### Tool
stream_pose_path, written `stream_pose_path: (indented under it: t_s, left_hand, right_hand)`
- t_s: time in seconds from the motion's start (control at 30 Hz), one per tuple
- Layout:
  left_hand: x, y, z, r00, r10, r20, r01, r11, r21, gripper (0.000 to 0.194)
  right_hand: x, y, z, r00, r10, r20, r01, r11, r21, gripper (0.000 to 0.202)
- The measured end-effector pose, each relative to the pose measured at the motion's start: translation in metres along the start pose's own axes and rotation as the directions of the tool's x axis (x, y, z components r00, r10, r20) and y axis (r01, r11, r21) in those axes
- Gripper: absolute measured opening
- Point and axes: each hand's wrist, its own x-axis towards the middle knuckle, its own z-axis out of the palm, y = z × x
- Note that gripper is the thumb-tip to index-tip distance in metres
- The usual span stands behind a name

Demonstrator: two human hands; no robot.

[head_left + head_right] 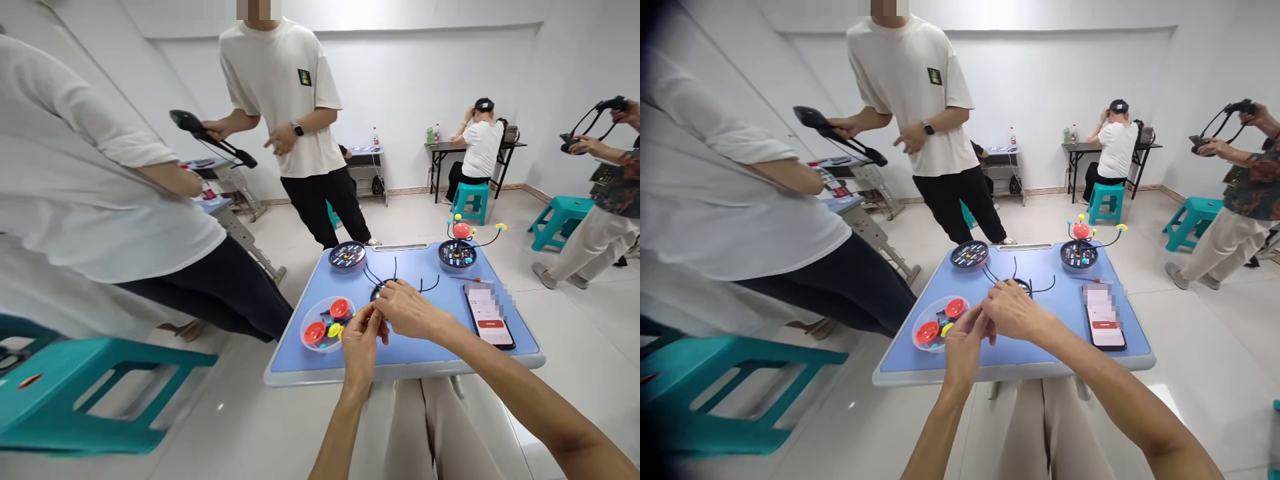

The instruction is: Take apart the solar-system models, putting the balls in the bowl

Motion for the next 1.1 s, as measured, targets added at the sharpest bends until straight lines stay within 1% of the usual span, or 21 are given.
stream_pose_path:
  t_s: [0.1, 0.17, 0.23, 0.33, 0.37, 0.4, 0.43, 0.47, 0.5, 0.53, 0.57, 0.6, 0.63, 0.67, 0.7, 0.73, 0.83, 0.87, 0.9, 1.03, 1.1]
  left_hand:
    - [-0.011, 0.007, -0.009, 0.998, -0.041, -0.051, 0.038, 0.997, -0.066, 0.04]
    - [-0.017, 0.01, -0.016, 0.991, -0.059, -0.117, 0.047, 0.993, -0.106, 0.041]
    - [-0.02, 0.014, -0.021, 0.979, -0.08, -0.185, 0.051, 0.986, -0.156, 0.042]
    - [-0.024, 0.018, -0.028, 0.963, -0.1, -0.251, 0.04, 0.971, -0.234, 0.04]
    - [-0.025, 0.02, -0.029, 0.957, -0.103, -0.273, 0.032, 0.968, -0.251, 0.039]
    - [-0.027, 0.021, -0.03, 0.95, -0.104, -0.295, 0.024, 0.965, -0.263, 0.038]
    - [-0.029, 0.023, -0.031, 0.944, -0.107, -0.312, 0.02, 0.962, -0.271, 0.037]
    - [-0.032, 0.024, -0.03, 0.941, -0.113, -0.32, 0.021, 0.961, -0.277, 0.037]
    - [-0.035, 0.025, -0.029, 0.941, -0.121, -0.314, 0.03, 0.959, -0.28, 0.037]
    - [-0.039, 0.026, -0.028, 0.946, -0.131, -0.296, 0.045, 0.959, -0.28, 0.036]
    - [-0.043, 0.026, -0.026, 0.953, -0.141, -0.269, 0.065, 0.96, -0.274, 0.036]
    - [-0.047, 0.027, -0.024, 0.958, -0.152, -0.242, 0.086, 0.961, -0.264, 0.035]
    - [-0.052, 0.027, -0.022, 0.962, -0.165, -0.217, 0.108, 0.962, -0.251, 0.034]
    - [-0.055, 0.027, -0.02, 0.964, -0.177, -0.196, 0.128, 0.963, -0.238, 0.034]
    - [-0.059, 0.026, -0.019, 0.965, -0.187, -0.185, 0.144, 0.964, -0.224, 0.033]
    - [-0.062, 0.026, -0.018, 0.964, -0.194, -0.184, 0.154, 0.965, -0.212, 0.032]
    - [-0.069, 0.026, -0.019, 0.959, -0.202, -0.2, 0.161, 0.966, -0.203, 0.03]
    - [-0.07, 0.026, -0.02, 0.958, -0.203, -0.204, 0.161, 0.965, -0.205, 0.03]
    - [-0.072, 0.026, -0.021, 0.958, -0.205, -0.202, 0.163, 0.965, -0.206, 0.03]
    - [-0.077, 0.023, -0.024, 0.965, -0.216, -0.146, 0.196, 0.97, -0.143, 0.033]
    - [-0.079, 0.019, -0.026, 0.974, -0.195, -0.114, 0.19, 0.981, -0.049, 0.035]
  right_hand:
    - [-0.003, -0.012, 0.007, 0.993, -0.072, -0.092, 0.072, 0.997, -0.004, 0.009]
    - [-0.009, -0.019, 0.007, 0.959, -0.13, -0.252, 0.136, 0.991, 0.009, 0.011]
    - [-0.021, -0.027, 0.004, 0.86, -0.18, -0.477, 0.215, 0.976, 0.02, 0.019]
    - [-0.044, -0.041, 0.002, 0.654, -0.175, -0.736, 0.31, 0.949, 0.051, 0.024]
    - [-0.052, -0.045, 0.004, 0.59, -0.104, -0.801, 0.305, 0.947, 0.102, 0.023]
    - [-0.058, -0.048, 0.009, 0.529, 0.022, -0.849, 0.269, 0.944, 0.192, 0.021]
    - [-0.063, -0.051, 0.015, 0.475, 0.2, -0.857, 0.206, 0.921, 0.33, 0.018]
    - [-0.065, -0.053, 0.023, 0.437, 0.392, -0.81, 0.142, 0.858, 0.493, 0.014]
    - [-0.065, -0.054, 0.031, 0.43, 0.56, -0.709, 0.094, 0.753, 0.652, 0.011]
    - [-0.064, -0.055, 0.039, 0.462, 0.677, -0.573, 0.064, 0.619, 0.783, 0.012]
    - [-0.061, -0.056, 0.046, 0.524, 0.733, -0.433, 0.05, 0.48, 0.876, 0.018]
    - [-0.057, -0.056, 0.051, 0.597, 0.738, -0.315, 0.047, 0.36, 0.932, 0.024]
    - [-0.052, -0.057, 0.055, 0.651, 0.722, -0.235, 0.054, 0.266, 0.963, 0.029]
    - [-0.048, -0.057, 0.058, 0.675, 0.713, -0.188, 0.063, 0.198, 0.978, 0.031]
    - [-0.045, -0.058, 0.059, 0.673, 0.723, -0.159, 0.07, 0.152, 0.986, 0.032]
    - [-0.043, -0.058, 0.06, 0.65, 0.747, -0.139, 0.077, 0.117, 0.99, 0.033]
    - [-0.043, -0.059, 0.061, 0.551, 0.832, -0.067, 0.089, 0.021, 0.996, 0.037]
    - [-0.045, -0.06, 0.061, 0.538, 0.842, -0.042, 0.09, -0.008, 0.996, 0.037]
    - [-0.048, -0.06, 0.061, 0.549, 0.836, -0.02, 0.088, -0.034, 0.996, 0.038]
    - [-0.059, -0.062, 0.059, 0.686, 0.727, 0.016, 0.061, -0.079, 0.995, 0.043]
    - [-0.063, -0.063, 0.057, 0.693, 0.72, 0.026, 0.05, -0.084, 0.995, 0.046]
